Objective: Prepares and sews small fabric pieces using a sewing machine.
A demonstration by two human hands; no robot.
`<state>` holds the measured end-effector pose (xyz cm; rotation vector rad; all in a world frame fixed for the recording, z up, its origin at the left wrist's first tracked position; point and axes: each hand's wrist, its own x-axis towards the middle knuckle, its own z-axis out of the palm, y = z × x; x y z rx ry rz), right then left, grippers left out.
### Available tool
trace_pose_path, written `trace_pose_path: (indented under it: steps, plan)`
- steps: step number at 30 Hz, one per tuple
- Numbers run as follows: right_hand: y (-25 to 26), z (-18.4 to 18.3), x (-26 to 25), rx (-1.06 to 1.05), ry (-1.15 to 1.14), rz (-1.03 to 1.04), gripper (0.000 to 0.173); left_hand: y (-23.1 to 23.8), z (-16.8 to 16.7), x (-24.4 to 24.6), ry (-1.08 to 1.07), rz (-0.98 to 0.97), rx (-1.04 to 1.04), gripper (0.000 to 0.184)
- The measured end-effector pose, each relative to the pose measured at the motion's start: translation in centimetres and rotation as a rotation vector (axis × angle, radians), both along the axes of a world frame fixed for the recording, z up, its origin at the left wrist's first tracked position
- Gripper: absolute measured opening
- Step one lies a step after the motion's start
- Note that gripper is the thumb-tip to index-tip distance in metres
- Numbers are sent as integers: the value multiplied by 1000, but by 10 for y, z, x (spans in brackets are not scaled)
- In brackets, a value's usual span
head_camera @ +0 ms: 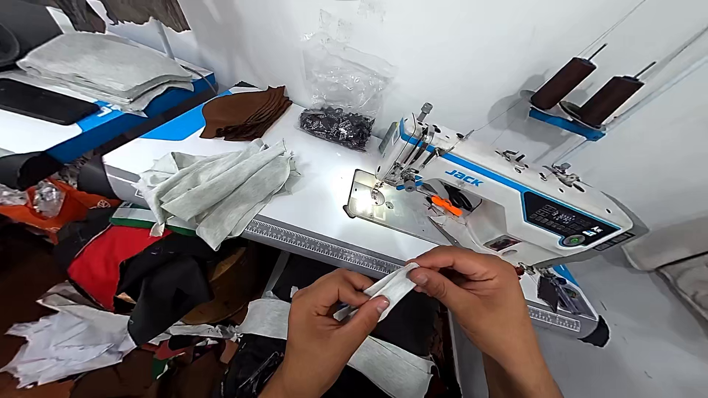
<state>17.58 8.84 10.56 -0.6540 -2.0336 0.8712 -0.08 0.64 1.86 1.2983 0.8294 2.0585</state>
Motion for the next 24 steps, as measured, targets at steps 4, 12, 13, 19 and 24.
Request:
trace_pose_path:
  steps: [4,12,13,19,24]
  plan:
    - [4,-14,-3,-22,-7,-65,12,7,-4,-5,33,56,-37,11]
    - [81,-85,-21,-364,-45,-211,13,107,-26,-56,732,152,-190,12]
    - [99,-93,-24,-337,-68,-248,13,129,-24,-61,832,149,-196,11]
    - [195,-137,-33,33,-345,-469,19,227,-25,-63,1243,70,-328,5]
    - [226,-142,-28,95,-503,-500,30,256,-44,-65,1336,67,-239,11]
